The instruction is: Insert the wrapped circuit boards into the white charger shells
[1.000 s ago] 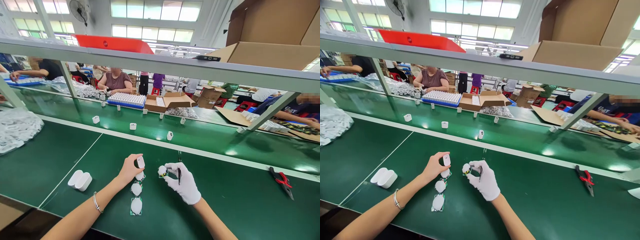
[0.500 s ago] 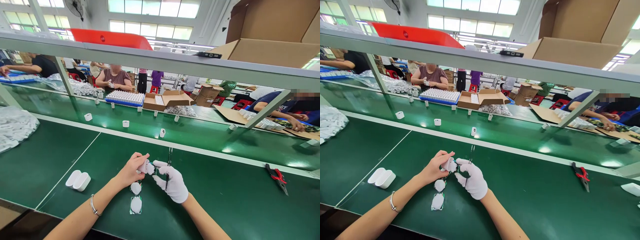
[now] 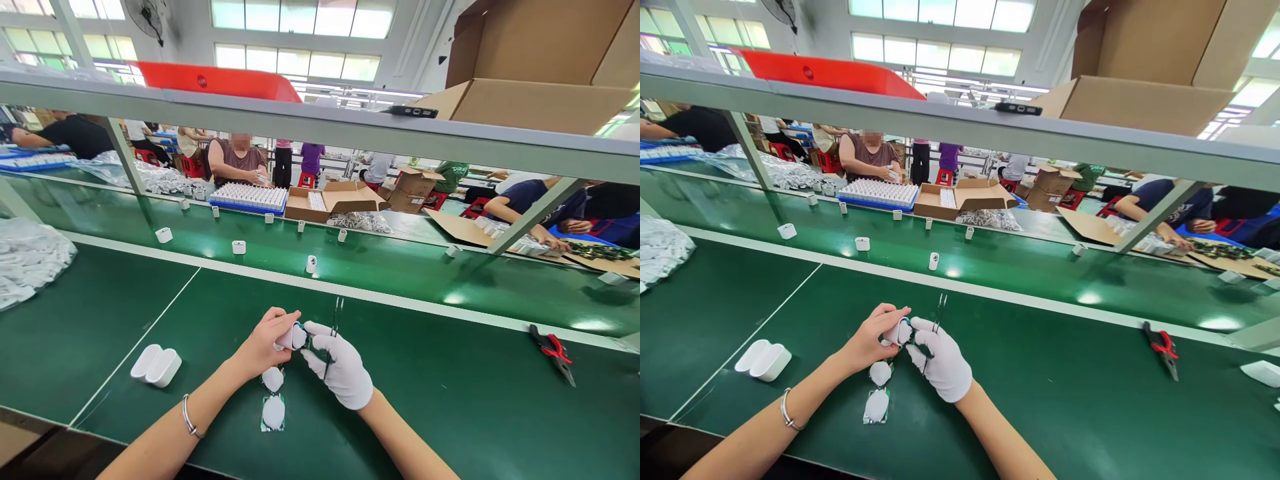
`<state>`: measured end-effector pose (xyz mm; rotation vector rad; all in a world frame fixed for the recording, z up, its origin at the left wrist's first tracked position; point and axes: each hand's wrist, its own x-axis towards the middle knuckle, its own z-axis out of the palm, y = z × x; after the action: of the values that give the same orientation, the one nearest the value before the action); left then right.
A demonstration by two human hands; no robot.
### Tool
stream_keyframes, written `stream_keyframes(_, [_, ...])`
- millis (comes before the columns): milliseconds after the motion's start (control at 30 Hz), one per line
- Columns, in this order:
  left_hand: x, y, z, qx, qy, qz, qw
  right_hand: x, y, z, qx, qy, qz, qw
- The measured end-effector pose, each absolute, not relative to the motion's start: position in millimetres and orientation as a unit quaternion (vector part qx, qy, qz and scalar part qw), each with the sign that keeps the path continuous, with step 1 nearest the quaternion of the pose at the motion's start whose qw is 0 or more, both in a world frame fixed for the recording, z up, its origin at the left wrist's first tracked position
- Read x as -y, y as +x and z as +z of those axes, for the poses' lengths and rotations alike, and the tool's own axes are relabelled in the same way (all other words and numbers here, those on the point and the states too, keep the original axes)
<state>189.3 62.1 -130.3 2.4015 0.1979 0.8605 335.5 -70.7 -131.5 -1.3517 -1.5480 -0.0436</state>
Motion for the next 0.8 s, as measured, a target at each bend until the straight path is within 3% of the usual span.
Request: stream_keyframes(800, [-61.9, 188.8, -128.3, -0.019, 0.89, 0.336, 0.306, 79.3, 331.5, -112.8, 0.666, -0.561, -0.083, 0.484])
